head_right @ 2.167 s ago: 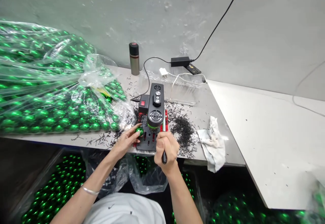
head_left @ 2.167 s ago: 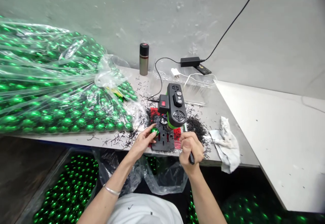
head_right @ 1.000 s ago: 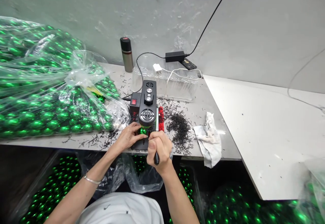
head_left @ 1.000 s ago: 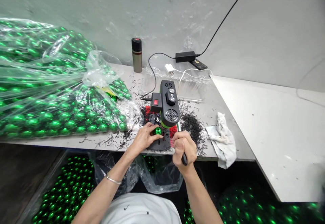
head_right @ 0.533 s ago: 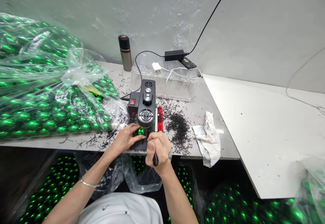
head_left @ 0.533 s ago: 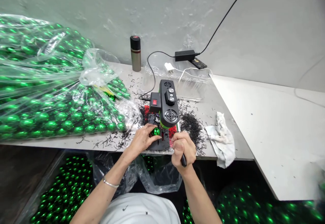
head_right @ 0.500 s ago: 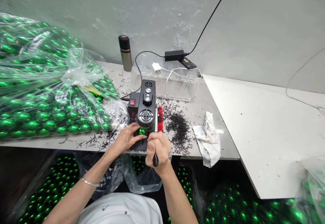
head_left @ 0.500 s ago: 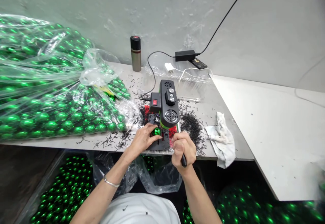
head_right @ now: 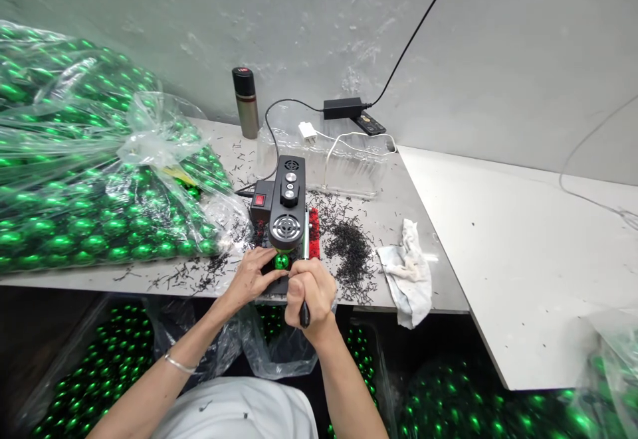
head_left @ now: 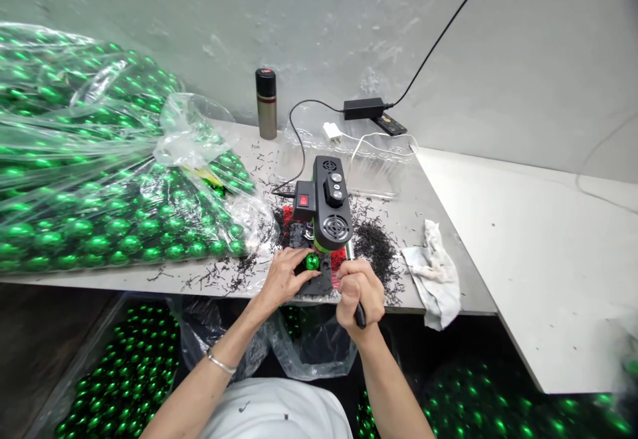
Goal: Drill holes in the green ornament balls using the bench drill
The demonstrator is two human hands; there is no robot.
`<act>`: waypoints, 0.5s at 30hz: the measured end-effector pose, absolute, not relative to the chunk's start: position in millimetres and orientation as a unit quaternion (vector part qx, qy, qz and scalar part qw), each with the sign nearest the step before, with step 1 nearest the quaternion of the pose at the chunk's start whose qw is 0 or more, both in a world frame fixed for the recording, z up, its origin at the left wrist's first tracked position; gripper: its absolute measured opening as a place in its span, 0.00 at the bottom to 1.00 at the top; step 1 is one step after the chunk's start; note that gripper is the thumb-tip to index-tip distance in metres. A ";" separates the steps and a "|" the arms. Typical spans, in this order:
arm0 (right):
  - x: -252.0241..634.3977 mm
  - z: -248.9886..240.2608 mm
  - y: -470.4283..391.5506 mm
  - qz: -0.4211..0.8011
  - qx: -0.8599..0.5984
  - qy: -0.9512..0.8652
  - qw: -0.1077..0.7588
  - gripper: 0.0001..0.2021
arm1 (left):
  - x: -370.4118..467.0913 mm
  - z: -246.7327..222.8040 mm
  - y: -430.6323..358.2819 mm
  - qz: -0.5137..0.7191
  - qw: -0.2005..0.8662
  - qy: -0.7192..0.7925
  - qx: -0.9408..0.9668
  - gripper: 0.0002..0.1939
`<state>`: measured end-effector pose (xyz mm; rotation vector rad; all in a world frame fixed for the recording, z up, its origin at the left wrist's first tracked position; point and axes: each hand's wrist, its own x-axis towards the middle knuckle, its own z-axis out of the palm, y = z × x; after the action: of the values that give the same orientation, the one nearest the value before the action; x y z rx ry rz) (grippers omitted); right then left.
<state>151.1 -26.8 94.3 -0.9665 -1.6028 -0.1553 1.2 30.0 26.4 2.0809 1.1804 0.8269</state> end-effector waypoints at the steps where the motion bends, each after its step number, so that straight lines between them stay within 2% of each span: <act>1: 151.1 94.2 -26.7 -0.067 -0.414 -0.689 0.591 0.12 | 1.3 25.6 29.0 0.311 0.301 0.447 0.782 0.17; 15: 151.1 78.1 -25.3 -0.073 -0.404 -0.686 0.600 0.12 | 7.0 13.7 30.5 0.339 0.268 0.452 0.780 0.16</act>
<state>151.1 -25.3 78.1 -0.9371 -1.5904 -0.1685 7.0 30.5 13.7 2.1055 1.2184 0.9155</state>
